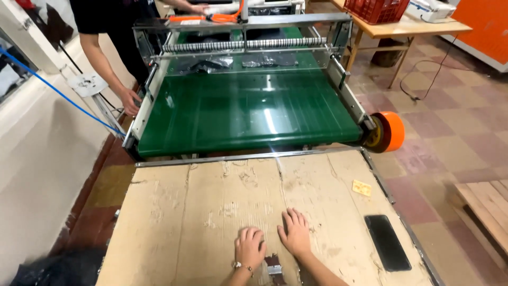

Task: Catching plastic bags from a machine, folding them, and stacking them into a crate

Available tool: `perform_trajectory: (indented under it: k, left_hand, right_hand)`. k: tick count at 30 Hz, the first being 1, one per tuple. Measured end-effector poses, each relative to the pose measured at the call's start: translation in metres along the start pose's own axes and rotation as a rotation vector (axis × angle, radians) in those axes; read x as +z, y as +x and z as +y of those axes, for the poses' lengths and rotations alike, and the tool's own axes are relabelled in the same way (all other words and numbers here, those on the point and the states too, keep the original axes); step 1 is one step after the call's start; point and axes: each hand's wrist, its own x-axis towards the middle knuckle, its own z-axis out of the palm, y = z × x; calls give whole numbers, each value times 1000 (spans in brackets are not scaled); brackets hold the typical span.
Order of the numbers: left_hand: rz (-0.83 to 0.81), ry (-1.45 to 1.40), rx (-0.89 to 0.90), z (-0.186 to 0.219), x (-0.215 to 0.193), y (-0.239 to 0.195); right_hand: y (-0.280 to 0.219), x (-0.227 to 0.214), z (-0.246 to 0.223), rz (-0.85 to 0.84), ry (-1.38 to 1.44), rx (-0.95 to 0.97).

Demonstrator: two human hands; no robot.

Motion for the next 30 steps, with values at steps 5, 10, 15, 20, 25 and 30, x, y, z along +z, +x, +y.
perform_trajectory:
  k: [5, 10, 15, 20, 25, 30]
  left_hand:
    - [-26, -36, -34, 1, -3, 1]
    - [-17, -50, -31, 2, -2, -1]
    - [65, -39, 16, 1, -1, 0]
    - [81, -47, 20, 3, -4, 0]
    - [60, -52, 13, 2, -2, -1]
    - [9, -68, -16, 3, -3, 0]
  right_hand:
    - [0, 4, 2, 36, 2, -11]
    - [-3, 9, 7, 64, -6, -36]
    - [-1, 9, 6, 83, -1, -28]
    - [-1, 14, 9, 84, -9, -21]
    - [-2, 16, 11, 77, -22, -21]
    - [-2, 13, 10, 80, -8, -27]
